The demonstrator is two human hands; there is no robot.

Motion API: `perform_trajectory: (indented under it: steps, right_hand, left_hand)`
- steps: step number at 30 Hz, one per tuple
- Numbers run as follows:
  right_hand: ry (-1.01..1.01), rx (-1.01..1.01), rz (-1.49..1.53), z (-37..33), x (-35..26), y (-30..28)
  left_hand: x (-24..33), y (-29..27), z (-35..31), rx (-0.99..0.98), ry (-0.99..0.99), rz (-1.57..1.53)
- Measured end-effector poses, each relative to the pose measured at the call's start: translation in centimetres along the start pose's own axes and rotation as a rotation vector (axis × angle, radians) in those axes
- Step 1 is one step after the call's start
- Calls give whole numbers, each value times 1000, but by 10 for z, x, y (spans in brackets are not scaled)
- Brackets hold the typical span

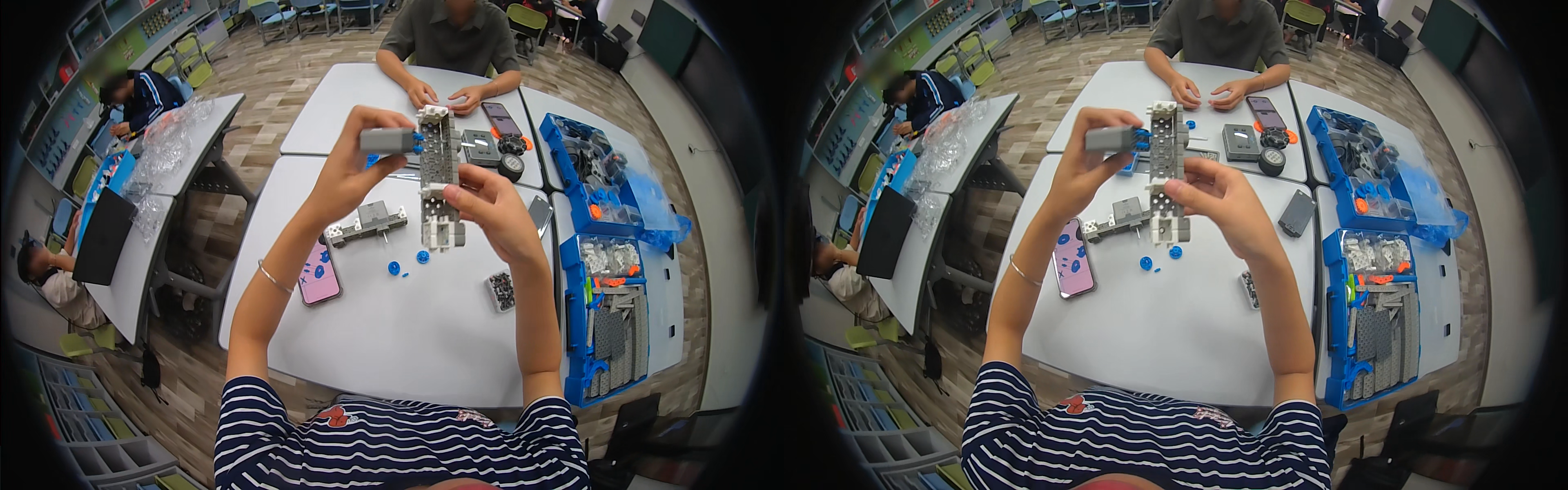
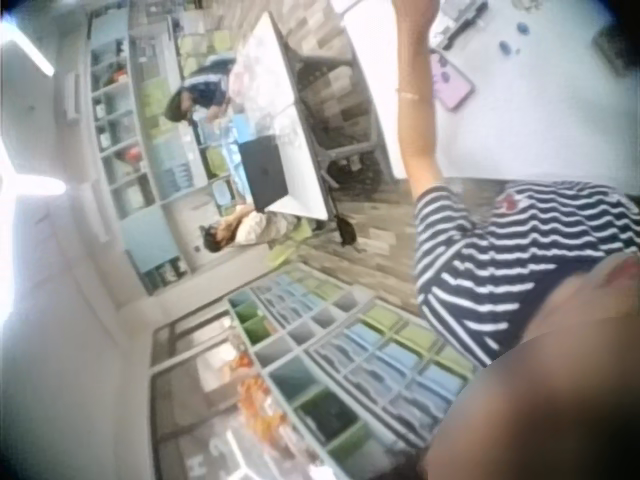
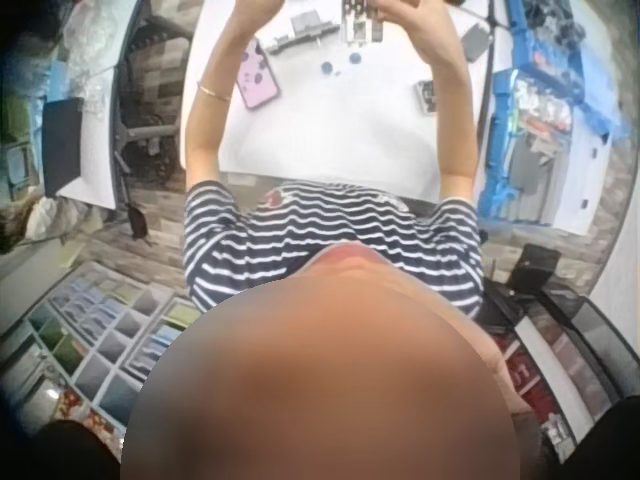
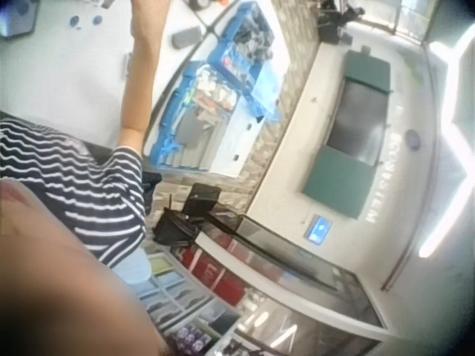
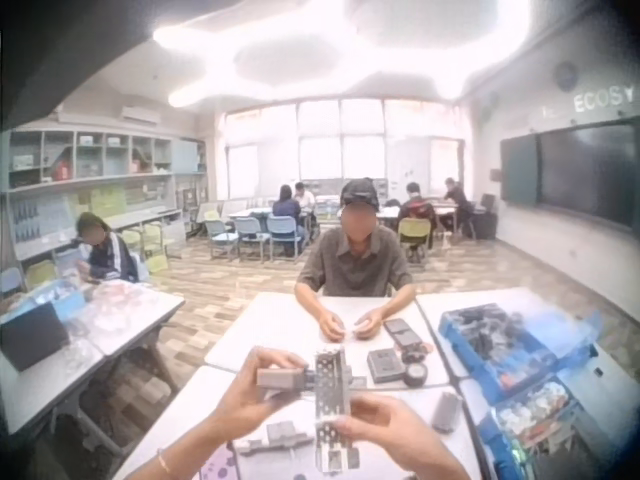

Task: The person assembles small blue plastic pieces and attaches them to a gray mechanical component on a white table. They handle multiple small parts, connect them to the main assembly, and adjust the fit of the components.

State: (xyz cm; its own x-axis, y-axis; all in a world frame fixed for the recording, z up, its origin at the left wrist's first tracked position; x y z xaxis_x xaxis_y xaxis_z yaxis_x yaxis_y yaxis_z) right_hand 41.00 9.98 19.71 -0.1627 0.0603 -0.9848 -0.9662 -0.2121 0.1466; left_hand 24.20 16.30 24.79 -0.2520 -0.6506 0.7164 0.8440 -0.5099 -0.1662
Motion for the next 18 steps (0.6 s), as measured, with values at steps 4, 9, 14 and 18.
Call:
perform_trajectory:
  steps: [4, 9, 14, 18]
  right_hand:
    - [-18, -22, 59, -14, -8, 16]
    - [-53, -55, 91, -25, -13, 29]
    - [-61, -74, 73, -25, -13, 30]
    - [-59, -88, 40, -26, -14, 27]
  left_hand:
    - [40, -5, -17, 95, 231, 272]
    - [73, 6, -33, 173, 466, 555]
    - [70, 13, -38, 155, 366, 679]
    - [61, 11, -44, 134, 306, 688]
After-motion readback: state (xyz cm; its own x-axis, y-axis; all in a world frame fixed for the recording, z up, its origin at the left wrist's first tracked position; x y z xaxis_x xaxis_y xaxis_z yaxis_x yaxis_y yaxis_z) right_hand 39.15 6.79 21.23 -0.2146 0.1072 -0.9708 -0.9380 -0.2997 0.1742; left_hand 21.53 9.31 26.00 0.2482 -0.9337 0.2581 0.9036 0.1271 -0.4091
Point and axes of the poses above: each hand's wrist, its own z-axis towards the middle knuckle, its own y-axis out of the palm, x = y × z, the point moved 9 cm from there along z, towards the middle knuckle, and after that the axes turned 2 degrees about z, right-handed, at the moved point
